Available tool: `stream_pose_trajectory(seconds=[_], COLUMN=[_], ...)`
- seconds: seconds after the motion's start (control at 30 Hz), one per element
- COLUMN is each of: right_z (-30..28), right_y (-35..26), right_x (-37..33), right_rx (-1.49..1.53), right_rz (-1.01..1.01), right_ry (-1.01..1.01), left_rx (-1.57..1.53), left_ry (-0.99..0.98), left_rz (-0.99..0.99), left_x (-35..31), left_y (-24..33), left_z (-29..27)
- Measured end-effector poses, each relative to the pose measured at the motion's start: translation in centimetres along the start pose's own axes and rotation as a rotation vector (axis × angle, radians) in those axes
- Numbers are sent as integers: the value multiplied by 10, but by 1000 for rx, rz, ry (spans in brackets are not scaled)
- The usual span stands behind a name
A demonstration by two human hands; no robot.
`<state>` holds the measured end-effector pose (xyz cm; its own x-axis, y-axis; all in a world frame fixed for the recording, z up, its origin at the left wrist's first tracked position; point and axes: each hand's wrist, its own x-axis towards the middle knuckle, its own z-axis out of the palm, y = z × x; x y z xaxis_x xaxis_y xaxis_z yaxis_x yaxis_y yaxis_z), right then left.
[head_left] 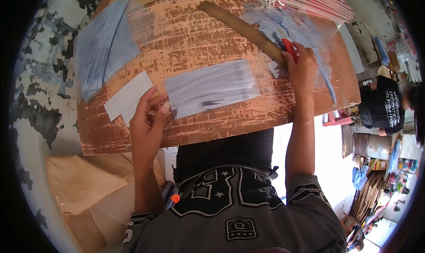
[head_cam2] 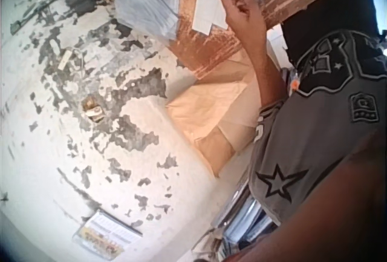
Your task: The person uses a ruler and a red utility knife to cut a translucent plastic sheet on a wooden workbench. They measure the sheet, score it along the ruler, and then snap it to separate the pieces. The person handles the cut pieces, stacking them on the table.
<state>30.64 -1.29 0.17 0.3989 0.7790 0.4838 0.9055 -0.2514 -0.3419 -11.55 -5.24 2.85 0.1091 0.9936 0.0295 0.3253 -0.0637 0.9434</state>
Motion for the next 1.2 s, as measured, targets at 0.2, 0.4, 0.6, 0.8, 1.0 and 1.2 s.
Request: stream_pose_trajectory(seconds=[0.2, 0.4, 0.6, 0.8, 1.0, 1.2], right_z=[-19, -28, -25, -19, -16, -22], right_y=[-37, -81, -99, -89, -79, -72], right_x=[-25, -65, -71, -65, -70, -69], right_rx=[-24, 348, 316, 532, 826, 1053], right_rz=[-193, -21, 5, 195, 239, 311], right_ry=[232, -329, -332, -455, -400, -387], left_rx=[-72, -218, -413, -733, -852, -769], left_ry=[-22, -25, -55, -112, -65, 57], left_rz=[-24, -87, -209, -220, -170, -54], left_x=[1, 4, 6, 10, 11, 8], left_y=[-5, 0, -1, -6, -10, 3], left_z=[3, 4, -7, -18, -10, 13])
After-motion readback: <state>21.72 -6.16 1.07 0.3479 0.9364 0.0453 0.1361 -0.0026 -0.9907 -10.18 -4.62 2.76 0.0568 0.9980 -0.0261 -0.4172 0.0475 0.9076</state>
